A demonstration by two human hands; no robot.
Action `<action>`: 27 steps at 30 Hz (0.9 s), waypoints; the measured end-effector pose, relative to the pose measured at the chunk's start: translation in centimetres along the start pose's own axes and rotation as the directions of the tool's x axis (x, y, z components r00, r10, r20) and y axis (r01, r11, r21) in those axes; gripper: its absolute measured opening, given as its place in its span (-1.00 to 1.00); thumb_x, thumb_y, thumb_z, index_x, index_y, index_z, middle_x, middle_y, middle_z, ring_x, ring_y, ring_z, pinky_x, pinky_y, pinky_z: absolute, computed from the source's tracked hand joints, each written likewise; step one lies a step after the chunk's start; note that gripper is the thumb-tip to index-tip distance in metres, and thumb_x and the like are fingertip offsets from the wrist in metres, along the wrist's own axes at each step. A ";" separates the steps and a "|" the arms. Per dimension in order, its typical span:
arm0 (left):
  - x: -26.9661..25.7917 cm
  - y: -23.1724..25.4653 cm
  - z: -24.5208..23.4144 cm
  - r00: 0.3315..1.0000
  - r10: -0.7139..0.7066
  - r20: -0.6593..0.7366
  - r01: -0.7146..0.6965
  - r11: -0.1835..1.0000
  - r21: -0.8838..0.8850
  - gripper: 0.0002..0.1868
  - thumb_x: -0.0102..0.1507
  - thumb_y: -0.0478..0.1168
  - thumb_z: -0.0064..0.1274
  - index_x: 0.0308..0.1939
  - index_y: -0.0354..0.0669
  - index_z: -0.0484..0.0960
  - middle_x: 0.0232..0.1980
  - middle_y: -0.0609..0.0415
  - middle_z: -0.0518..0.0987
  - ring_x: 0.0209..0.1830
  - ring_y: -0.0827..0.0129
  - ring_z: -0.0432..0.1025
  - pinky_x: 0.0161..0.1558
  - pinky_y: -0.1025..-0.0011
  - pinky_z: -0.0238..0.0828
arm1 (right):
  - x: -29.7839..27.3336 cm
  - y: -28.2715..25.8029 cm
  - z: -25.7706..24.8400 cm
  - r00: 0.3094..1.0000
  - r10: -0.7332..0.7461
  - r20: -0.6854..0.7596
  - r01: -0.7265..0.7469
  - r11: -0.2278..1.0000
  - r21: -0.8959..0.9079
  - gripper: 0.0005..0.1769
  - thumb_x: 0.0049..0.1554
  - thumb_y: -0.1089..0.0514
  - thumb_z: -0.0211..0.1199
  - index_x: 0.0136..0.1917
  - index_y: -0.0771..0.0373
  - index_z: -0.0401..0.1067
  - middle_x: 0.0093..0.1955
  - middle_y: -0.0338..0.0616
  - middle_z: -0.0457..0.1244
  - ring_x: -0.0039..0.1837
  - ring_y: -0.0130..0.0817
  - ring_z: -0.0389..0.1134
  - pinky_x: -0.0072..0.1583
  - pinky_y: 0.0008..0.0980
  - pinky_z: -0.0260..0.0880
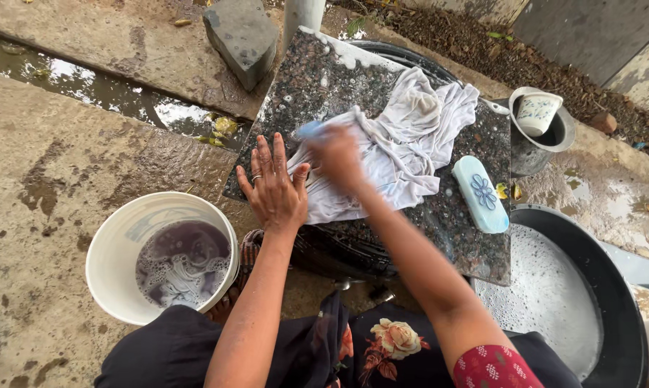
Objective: The person washes clothes by scrubbing fabric on a stone slab, rinsing it in water basins, and applying a bar of soap to another garment before rubbing it by hand.
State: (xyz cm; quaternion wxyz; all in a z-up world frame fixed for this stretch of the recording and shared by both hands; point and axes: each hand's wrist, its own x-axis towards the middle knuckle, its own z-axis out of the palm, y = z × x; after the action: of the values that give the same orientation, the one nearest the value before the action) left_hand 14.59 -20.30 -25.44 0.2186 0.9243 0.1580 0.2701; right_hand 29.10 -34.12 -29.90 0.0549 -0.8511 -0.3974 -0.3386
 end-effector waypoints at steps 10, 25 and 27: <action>0.0 -0.1 0.3 0.999 0.015 0.038 -0.018 0.998 0.059 -0.24 0.45 0.33 -0.64 0.60 0.08 0.10 0.62 -0.10 0.16 0.58 -0.01 0.12 0.50 -0.23 -0.29 | -0.8 13.7 -2.2 0.861 0.506 0.041 -0.476 0.832 -0.285 -0.70 0.28 -0.18 0.22 0.28 -0.46 0.48 0.21 -0.08 0.31 0.25 0.00 0.31 0.25 0.12 0.32; 0.2 0.1 -0.1 0.998 -0.008 0.060 0.005 0.999 0.044 -0.56 0.37 -0.05 -0.13 0.32 0.02 0.48 0.55 -0.07 0.29 0.56 0.03 0.11 0.50 -0.19 -0.30 | -0.9 6.3 -5.7 0.867 0.475 0.151 -0.469 0.880 -0.072 -0.66 0.48 -0.13 0.03 0.46 -0.12 0.33 0.15 -0.05 0.24 0.21 -0.07 0.20 0.17 0.03 0.31; 0.1 0.1 -0.1 0.998 -0.009 0.060 0.007 0.999 0.039 -0.61 0.37 -0.06 -0.10 0.26 0.03 0.51 0.54 -0.06 0.30 0.56 0.02 0.11 0.49 -0.20 -0.30 | -2.7 9.6 -7.3 0.649 0.734 0.200 -0.717 0.678 -0.159 -0.73 0.37 -0.12 0.09 0.31 -0.24 0.44 0.12 0.12 0.21 0.17 0.02 0.15 0.13 0.13 0.22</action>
State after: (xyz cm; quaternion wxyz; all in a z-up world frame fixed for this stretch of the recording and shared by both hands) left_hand 14.61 -20.26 -25.26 0.2061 0.9354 0.1604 0.2382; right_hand 30.84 -44.97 -24.30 0.1078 -0.9753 -0.0163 -0.1924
